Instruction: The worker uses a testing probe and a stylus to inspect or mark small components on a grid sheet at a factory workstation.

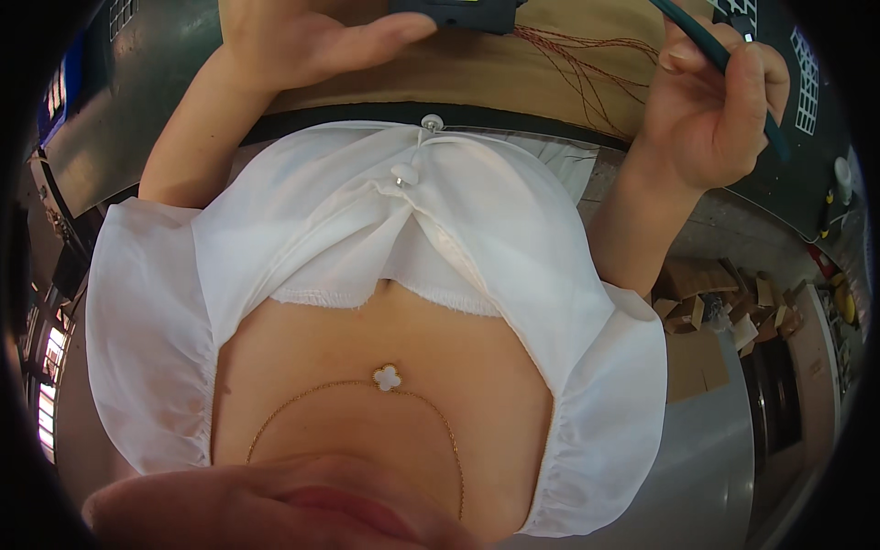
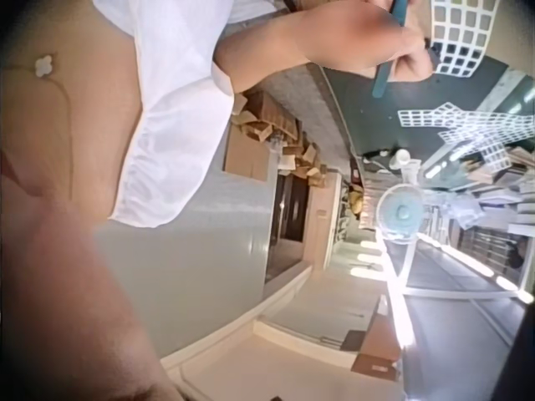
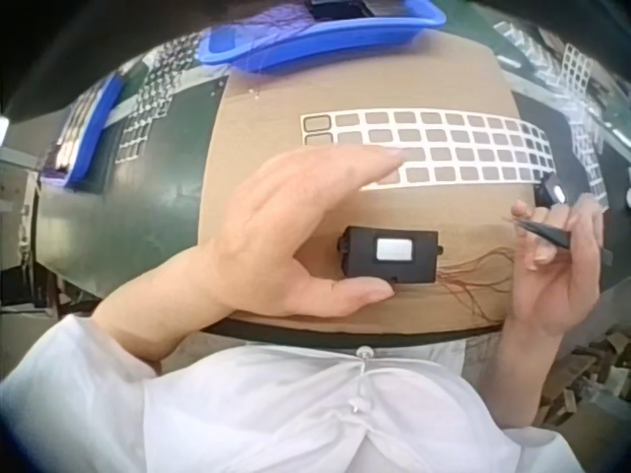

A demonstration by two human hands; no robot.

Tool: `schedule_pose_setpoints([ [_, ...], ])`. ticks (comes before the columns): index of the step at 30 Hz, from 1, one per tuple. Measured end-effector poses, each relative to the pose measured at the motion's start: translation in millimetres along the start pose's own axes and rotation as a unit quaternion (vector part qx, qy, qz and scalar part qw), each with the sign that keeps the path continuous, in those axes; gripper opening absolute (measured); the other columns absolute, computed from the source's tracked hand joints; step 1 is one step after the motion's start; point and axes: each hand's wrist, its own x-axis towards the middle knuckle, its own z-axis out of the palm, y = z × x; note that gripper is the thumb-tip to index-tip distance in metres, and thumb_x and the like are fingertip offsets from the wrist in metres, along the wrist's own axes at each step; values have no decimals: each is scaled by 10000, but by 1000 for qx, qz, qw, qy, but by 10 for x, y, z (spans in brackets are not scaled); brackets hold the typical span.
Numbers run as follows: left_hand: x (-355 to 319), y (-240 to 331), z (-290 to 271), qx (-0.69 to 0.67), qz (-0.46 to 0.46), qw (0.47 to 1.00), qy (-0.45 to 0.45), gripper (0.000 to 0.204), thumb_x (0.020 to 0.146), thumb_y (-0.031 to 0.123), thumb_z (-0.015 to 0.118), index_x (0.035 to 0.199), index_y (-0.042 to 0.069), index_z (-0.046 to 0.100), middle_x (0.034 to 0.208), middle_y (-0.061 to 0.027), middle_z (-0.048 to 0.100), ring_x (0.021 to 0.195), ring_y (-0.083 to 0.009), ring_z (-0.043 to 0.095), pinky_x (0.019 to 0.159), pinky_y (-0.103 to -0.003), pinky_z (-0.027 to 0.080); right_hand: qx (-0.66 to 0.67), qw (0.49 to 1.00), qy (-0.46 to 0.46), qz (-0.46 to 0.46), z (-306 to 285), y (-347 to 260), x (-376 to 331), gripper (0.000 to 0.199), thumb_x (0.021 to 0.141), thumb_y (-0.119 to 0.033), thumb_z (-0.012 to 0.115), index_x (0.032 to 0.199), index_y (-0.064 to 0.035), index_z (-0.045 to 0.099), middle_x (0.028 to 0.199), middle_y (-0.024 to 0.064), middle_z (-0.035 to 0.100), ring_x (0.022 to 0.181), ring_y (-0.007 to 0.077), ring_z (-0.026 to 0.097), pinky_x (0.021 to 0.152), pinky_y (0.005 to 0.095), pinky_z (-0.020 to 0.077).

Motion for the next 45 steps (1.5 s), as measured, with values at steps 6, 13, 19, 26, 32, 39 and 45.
schedule_pose_setpoints([
  [6, 54, -88, 148, -159, 63, 985, 0, 411, 668, 236, 650, 1038, 83, 559, 1042, -122, 515, 886, -222, 512, 780, -329, 398, -40, 999, -8, -31, 4, 29, -25, 179, 842, -173, 473, 916, -28, 548, 792, 131, 603, 744, 208, 581, 810, 358, 390],
  [13, 93, -37, 150, -212, 40, 975, -55, 473, 673, 243, 646, 1098, 82, 514, 1028, -123, 503, 860, -228, 503, 753, -333, 391, -105, 992, -10, -70, -108, 93, -13, 214, 843, -189, 481, 950, -20, 558, 826, 142, 615, 777, 218, 592, 782, 318, 431],
  [19, 73, 74, -16, -179, -116, 975, -57, 368, 616, 211, 686, 915, 52, 542, 914, -88, 530, 799, -211, 502, 739, -280, 388, -226, 966, -75, -99, 78, -65, -18, 233, 802, -188, 540, 935, 3, 552, 837, 148, 617, 772, 223, 594, 841, 360, 406],
  [26, 104, 16, 45, -185, -78, 979, -44, 331, 615, 201, 690, 872, 60, 536, 845, -66, 541, 761, -200, 505, 726, -281, 393, -89, 972, -11, -218, 264, 243, -8, 412, 667, -248, 676, 963, 11, 554, 954, 157, 596, 870, 261, 569, 879, 410, 385],
  [32, 126, -40, 103, -205, -81, 975, -23, 329, 626, 224, 690, 865, 58, 535, 827, -63, 547, 745, -200, 510, 721, -279, 396, -295, 948, -86, -83, -170, -148, 110, 348, 717, -226, 643, 962, 6, 558, 905, 142, 595, 789, 218, 564, 755, 300, 433],
  [39, 147, 15, 63, -236, -72, 968, 36, 265, 666, 215, 656, 828, 41, 539, 826, -76, 559, 720, -208, 518, 681, -279, 411, -451, 880, 145, 36, -1161, 174, -38, 245, 731, -115, 637, 945, -14, 576, 823, 63, 603, 713, 163, 546, 671, 243, 425],
  [45, 181, -71, 97, -267, -224, 936, 56, 107, 722, 120, 559, 747, 17, 542, 797, -102, 541, 677, -234, 506, 628, -297, 419, -461, 878, 111, 64, -1067, 315, -106, 323, 837, -290, 507, 972, -1, 562, 861, 110, 587, 748, 196, 559, 710, 265, 434],
])
